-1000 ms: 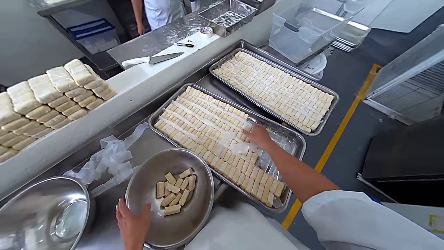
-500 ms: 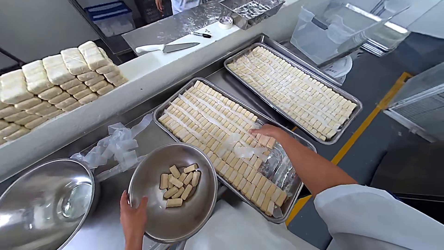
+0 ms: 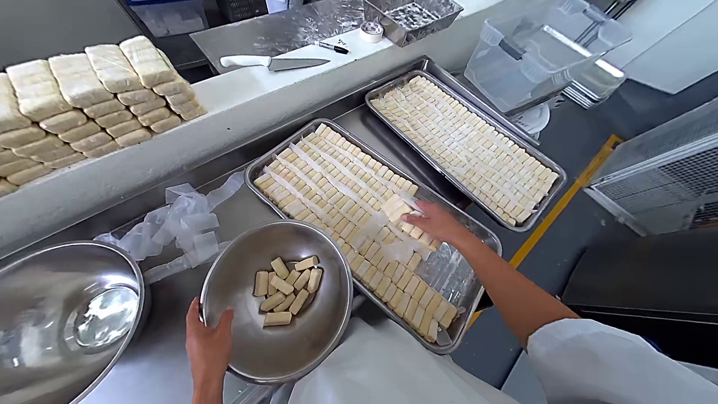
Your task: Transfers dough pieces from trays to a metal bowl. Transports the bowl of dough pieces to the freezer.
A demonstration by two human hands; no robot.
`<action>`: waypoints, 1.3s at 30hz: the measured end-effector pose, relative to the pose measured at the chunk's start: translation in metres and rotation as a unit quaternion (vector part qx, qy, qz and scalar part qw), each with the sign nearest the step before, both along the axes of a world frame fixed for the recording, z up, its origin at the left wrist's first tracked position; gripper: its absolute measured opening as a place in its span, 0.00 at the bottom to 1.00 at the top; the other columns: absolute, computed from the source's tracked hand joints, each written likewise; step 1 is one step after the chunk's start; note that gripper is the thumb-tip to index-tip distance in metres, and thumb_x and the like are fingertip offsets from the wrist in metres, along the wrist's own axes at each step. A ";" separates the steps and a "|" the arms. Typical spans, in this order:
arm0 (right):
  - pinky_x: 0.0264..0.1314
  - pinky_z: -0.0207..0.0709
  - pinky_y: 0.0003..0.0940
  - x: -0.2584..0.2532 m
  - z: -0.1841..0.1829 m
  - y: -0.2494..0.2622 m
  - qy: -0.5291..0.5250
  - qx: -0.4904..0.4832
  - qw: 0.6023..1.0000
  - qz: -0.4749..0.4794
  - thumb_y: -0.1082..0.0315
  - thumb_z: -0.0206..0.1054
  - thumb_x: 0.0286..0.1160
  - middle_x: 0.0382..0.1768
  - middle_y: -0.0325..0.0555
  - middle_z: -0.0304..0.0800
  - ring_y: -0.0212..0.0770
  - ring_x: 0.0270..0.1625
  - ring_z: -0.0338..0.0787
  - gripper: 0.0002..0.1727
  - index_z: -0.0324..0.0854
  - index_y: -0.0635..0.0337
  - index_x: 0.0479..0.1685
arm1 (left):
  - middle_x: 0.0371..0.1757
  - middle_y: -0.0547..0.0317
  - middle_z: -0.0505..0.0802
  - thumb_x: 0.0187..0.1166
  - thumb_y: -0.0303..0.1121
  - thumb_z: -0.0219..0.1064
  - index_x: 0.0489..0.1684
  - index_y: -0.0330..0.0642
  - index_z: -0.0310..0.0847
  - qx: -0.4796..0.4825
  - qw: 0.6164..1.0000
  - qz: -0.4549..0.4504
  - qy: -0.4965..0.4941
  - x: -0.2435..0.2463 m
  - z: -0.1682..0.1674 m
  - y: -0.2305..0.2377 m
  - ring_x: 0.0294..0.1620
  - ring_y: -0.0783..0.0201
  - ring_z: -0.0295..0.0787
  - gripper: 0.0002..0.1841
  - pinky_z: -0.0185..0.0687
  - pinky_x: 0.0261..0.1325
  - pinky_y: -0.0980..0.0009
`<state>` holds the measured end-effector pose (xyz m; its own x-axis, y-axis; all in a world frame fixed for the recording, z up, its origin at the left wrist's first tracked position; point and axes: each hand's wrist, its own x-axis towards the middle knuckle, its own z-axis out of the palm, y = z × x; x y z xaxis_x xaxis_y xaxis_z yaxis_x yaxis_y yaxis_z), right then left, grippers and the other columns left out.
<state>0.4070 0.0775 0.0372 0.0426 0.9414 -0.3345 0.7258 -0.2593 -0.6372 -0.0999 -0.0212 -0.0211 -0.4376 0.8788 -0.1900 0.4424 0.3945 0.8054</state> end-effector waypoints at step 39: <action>0.63 0.83 0.49 -0.023 -0.015 0.014 0.223 -0.063 0.955 -0.183 0.41 0.48 0.92 0.61 0.60 0.87 0.50 0.60 0.90 0.36 0.73 0.67 0.74 | 0.83 0.32 0.71 0.78 0.29 0.67 0.87 0.30 0.59 0.015 1.000 -0.023 -0.004 -0.014 0.007 -0.003 0.84 0.50 0.69 0.36 0.65 0.84 0.57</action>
